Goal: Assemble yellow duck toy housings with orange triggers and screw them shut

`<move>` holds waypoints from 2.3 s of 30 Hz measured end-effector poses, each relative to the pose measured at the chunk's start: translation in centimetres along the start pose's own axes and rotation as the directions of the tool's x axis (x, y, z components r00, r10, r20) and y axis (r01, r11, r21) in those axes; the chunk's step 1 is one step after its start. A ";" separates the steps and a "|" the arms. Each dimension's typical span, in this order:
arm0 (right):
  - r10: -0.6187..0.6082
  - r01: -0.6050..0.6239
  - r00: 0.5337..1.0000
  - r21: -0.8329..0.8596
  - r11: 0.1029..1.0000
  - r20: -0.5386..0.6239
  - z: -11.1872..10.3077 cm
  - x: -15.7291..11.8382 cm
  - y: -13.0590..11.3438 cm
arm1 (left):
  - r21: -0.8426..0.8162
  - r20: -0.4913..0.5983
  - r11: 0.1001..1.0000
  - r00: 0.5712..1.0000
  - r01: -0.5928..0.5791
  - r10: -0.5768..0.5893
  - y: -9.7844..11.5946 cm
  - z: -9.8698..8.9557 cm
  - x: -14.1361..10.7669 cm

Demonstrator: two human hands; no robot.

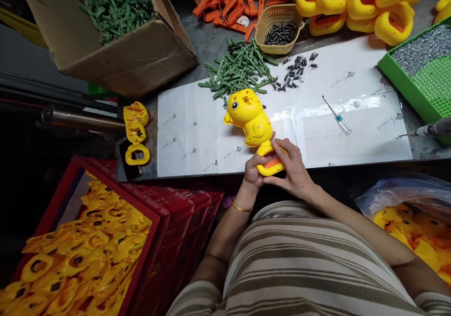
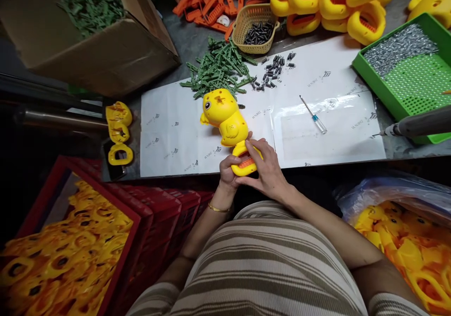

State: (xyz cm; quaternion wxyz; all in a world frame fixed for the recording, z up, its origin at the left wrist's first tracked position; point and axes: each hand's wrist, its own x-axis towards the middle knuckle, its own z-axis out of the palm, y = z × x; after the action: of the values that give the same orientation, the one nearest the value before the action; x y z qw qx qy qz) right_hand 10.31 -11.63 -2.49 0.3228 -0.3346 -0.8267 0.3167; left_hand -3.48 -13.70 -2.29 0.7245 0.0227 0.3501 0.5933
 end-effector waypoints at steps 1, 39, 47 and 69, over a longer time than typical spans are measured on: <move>0.015 -0.013 0.999 0.058 0.998 -0.038 -0.5 0.0 -0.2 | 0.015 0.018 1.000 1.000 -0.022 0.021 0.2 0.0 -0.2; 0.469 -0.492 0.870 0.320 0.809 0.152 -5.2 -4.1 1.2 | 0.932 -0.084 0.362 0.980 0.013 0.180 -2.0 1.6 -3.3; 0.461 -0.521 0.848 0.255 0.815 0.261 -6.4 -3.4 1.5 | 0.889 0.002 0.449 0.981 -0.090 0.192 -3.0 2.1 -3.6; -0.139 0.149 0.988 -0.173 0.974 0.070 -6.6 -3.0 1.6 | 0.369 -0.102 0.909 0.981 0.194 -0.167 -2.9 1.1 -3.1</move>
State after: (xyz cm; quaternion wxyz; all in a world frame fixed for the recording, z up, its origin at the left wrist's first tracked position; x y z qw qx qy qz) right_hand 17.47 -10.95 -0.68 0.2900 -0.2921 -0.8826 0.2271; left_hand -0.56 -16.85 -1.28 0.7460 0.1088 0.4824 0.4460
